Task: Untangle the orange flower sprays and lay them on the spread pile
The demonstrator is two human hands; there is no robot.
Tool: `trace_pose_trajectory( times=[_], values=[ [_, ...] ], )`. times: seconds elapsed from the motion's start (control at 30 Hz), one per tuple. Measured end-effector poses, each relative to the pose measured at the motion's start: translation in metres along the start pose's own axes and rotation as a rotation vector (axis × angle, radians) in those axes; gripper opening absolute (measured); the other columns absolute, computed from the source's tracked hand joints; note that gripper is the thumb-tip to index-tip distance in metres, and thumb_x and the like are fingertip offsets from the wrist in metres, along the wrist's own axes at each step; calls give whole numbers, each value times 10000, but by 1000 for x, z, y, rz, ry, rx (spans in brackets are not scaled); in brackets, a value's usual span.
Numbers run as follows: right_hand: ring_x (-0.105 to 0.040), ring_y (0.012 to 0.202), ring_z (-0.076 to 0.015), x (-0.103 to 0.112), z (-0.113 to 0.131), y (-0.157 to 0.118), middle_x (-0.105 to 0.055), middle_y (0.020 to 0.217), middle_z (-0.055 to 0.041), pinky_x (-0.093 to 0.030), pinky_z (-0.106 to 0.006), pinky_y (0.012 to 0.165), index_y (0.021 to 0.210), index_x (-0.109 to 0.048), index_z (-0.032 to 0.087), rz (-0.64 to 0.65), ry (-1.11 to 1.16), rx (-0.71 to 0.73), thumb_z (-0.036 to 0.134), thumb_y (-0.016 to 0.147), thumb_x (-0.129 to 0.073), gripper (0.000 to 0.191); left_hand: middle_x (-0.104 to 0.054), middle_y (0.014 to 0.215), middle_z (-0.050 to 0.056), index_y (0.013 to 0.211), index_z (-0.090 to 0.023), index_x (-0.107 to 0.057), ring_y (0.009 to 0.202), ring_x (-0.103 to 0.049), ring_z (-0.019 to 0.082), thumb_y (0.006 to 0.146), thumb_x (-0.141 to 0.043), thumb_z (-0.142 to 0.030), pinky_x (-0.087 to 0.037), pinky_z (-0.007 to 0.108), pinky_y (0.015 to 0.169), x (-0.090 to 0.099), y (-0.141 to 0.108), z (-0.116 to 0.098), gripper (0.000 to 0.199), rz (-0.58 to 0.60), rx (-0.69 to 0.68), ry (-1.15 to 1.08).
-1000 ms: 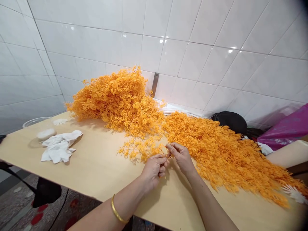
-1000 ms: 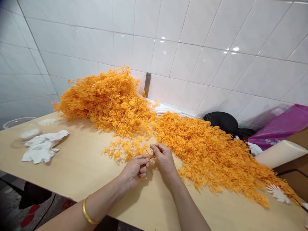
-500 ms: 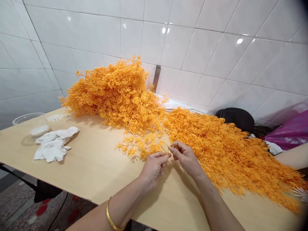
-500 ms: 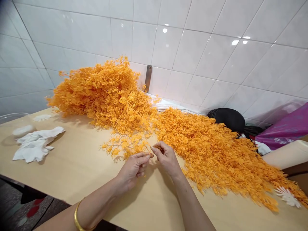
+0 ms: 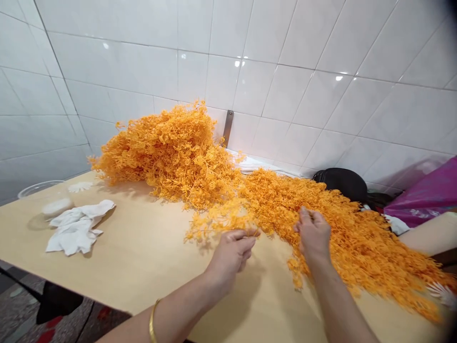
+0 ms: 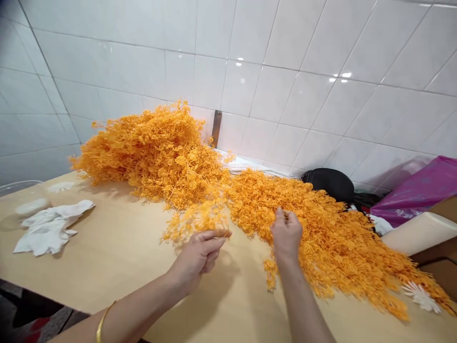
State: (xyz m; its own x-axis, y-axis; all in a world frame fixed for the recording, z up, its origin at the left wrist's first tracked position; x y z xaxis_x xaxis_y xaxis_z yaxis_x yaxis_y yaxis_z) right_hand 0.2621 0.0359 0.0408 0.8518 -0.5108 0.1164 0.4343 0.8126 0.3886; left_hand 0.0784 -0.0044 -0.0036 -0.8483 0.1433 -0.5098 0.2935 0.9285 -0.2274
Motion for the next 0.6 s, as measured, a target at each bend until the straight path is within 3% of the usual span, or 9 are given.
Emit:
trace_pose_trajectory(
  times=[0.03, 0.1, 0.17, 0.23, 0.3, 0.37, 0.43, 0.53, 0.6],
  values=[
    [-281, 399, -103, 11, 0, 5, -299, 437, 62, -240, -256, 402, 604, -411, 216, -19, -91, 26, 498, 729, -473, 314, -227, 363, -112, 857, -137, -582, 322, -118, 18, 640, -610, -315, -40, 207, 374, 8, -2, 3, 282, -30, -5, 24],
    [-270, 392, -102, 16, 1, 6, -272, 416, 54, -220, -263, 402, 516, -393, 212, 78, -352, 99, 495, 734, -458, 364, -233, 344, -110, 843, -139, -586, 309, -119, 22, 671, -571, -414, -45, 208, 362, 24, -2, 7, 325, -103, -37, 77],
    [-330, 437, -118, 8, 3, -3, -338, 445, 18, -247, -273, 434, 448, -386, 200, 211, -631, 215, 453, 733, -463, 388, -256, 328, -101, 770, -134, -593, 297, -145, 22, 671, -561, -452, -72, 204, 349, 30, 0, 7, 335, -114, -71, 141],
    [-432, 585, -181, 0, 10, -14, -498, 620, -56, -295, -308, 505, 476, -472, 192, 214, -848, 346, 374, 715, -482, 301, -341, 342, -76, 667, -122, -587, 287, -220, 22, 643, -600, -418, -139, 195, 338, 26, 5, 6, 297, -63, -81, 194],
    [-455, 769, -260, -6, 21, -22, -550, 881, -111, -321, -368, 590, 613, -577, 198, 146, -925, 449, 304, 716, -467, 184, -466, 422, -28, 604, -116, -570, 313, -349, 41, 609, -638, -354, -247, 196, 352, 19, 10, 5, 247, -18, -55, 203],
    [-459, 836, -270, -17, 32, -28, -552, 948, -111, -339, -400, 664, 736, -606, 202, 175, -817, 478, 275, 749, -436, 185, -544, 529, 17, 593, -112, -565, 381, -458, 74, 590, -649, -301, -341, 215, 400, 14, 16, 2, 207, 8, -28, 193],
    [-491, 819, -232, -34, 40, -32, -568, 922, -87, -368, -378, 708, 834, -603, 211, 329, -578, 442, 284, 771, -442, 188, -569, 573, 38, 592, -110, -568, 427, -499, 90, 597, -638, -268, -377, 229, 437, 10, 21, -1, 172, 31, -34, 212],
    [-512, 836, -202, -64, 47, -41, -566, 979, -54, -392, -340, 727, 979, -569, 241, 574, -307, 374, 264, 735, -512, 251, -565, 539, 38, 548, -112, -563, 400, -471, 78, 631, -597, -234, -349, 217, 422, 9, 28, -5, 151, 74, -86, 316],
    [-518, 797, -189, -76, 44, -44, -581, 908, -44, -394, -325, 705, 906, -583, 229, 577, -243, 346, 228, 715, -520, 201, -523, 460, 12, 498, -123, -530, 336, -390, 50, 653, -563, -210, -273, 199, 375, 13, 31, -6, 182, 63, -123, 350]
  ],
)
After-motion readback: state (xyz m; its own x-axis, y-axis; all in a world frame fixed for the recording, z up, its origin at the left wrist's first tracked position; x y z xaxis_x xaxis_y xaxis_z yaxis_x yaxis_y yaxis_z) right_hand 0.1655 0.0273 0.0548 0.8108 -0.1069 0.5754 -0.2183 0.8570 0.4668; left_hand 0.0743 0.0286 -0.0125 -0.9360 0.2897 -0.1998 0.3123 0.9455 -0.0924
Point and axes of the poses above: each hand's wrist, its own y-axis towards the middle knuckle, its own x-axis out of the back of the hand, z = x × y, the point moved 7 cm from there along y, towards the middle knuckle
